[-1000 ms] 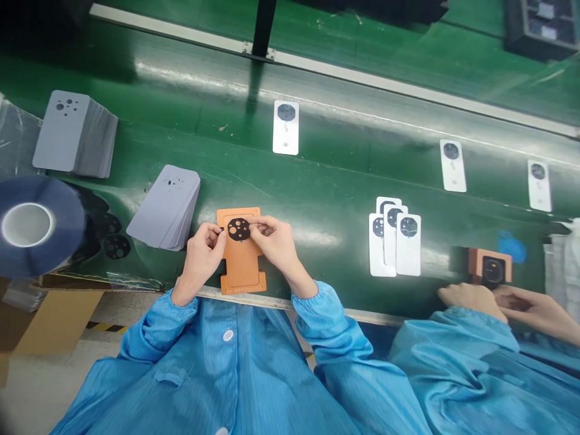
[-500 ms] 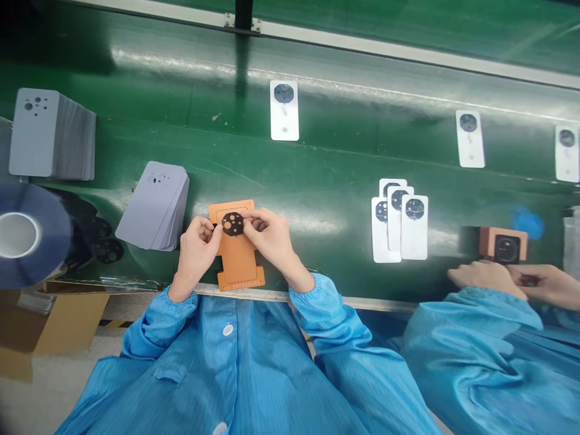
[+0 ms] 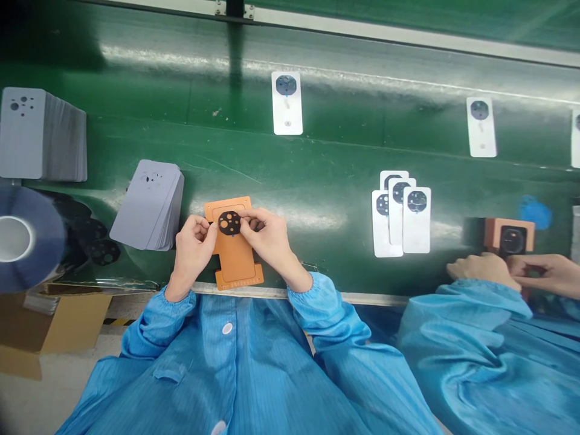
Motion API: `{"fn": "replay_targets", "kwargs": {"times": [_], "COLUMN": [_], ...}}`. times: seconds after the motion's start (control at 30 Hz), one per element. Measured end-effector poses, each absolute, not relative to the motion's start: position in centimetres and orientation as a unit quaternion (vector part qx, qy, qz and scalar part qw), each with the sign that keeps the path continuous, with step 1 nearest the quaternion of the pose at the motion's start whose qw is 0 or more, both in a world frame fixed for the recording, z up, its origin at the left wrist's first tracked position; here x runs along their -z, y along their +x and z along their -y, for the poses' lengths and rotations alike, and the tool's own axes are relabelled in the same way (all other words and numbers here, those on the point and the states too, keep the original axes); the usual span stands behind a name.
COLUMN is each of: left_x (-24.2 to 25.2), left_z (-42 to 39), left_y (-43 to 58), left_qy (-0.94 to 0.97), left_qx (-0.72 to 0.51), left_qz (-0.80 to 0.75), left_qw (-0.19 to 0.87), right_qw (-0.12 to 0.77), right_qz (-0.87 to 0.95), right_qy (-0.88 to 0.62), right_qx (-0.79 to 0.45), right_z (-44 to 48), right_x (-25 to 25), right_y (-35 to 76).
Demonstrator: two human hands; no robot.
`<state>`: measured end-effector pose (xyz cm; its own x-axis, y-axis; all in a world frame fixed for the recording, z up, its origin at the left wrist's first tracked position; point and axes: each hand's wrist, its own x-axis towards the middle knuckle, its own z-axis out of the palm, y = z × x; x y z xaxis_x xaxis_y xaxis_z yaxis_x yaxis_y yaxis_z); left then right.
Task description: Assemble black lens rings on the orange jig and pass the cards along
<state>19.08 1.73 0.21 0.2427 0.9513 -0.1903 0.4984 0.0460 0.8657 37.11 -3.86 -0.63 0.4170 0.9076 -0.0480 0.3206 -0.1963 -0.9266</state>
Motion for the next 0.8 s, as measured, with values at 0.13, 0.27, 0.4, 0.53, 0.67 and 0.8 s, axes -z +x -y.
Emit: {"fn": "replay_targets", "kwargs": {"times": [0.13,0.27,0.4,0.53,0.67,0.8], "left_x": [-0.14,-0.03,-0.11,-0.31,-0.48,-0.57], "left_z": [-1.68,-1.73,-1.79,-1.78,-1.80,-1.85], "left_y": [19.05,19.05,19.14,19.29,19.40,19.41], "left_qy": [0.648,0.648,0.650,0.648,0.646,0.645], "left_qx": [-0.248,-0.245,-0.242,-0.242,-0.243,-0.243], "left_qz": [-0.565,-0.569,-0.573,-0.576,-0.576,-0.575], "left_qw": [0.447,0.443,0.436,0.436,0.439,0.440], "right_qw": [0.459,0.460,0.460,0.462,0.468,0.460], "right_qz": [0.438,0.435,0.438,0.443,0.451,0.454], "right_qy": [-0.707,-0.709,-0.708,-0.706,-0.700,-0.705], "right_qx": [-0.313,-0.311,-0.308,-0.304,-0.295,-0.292], "right_z": [3.94,3.91,3.96,4.02,4.01,4.01], "right_x": [0.49,0.44,0.66,0.73,0.67,0.63], "right_y": [37.01,36.91,36.87,36.88,36.90,36.87]}}
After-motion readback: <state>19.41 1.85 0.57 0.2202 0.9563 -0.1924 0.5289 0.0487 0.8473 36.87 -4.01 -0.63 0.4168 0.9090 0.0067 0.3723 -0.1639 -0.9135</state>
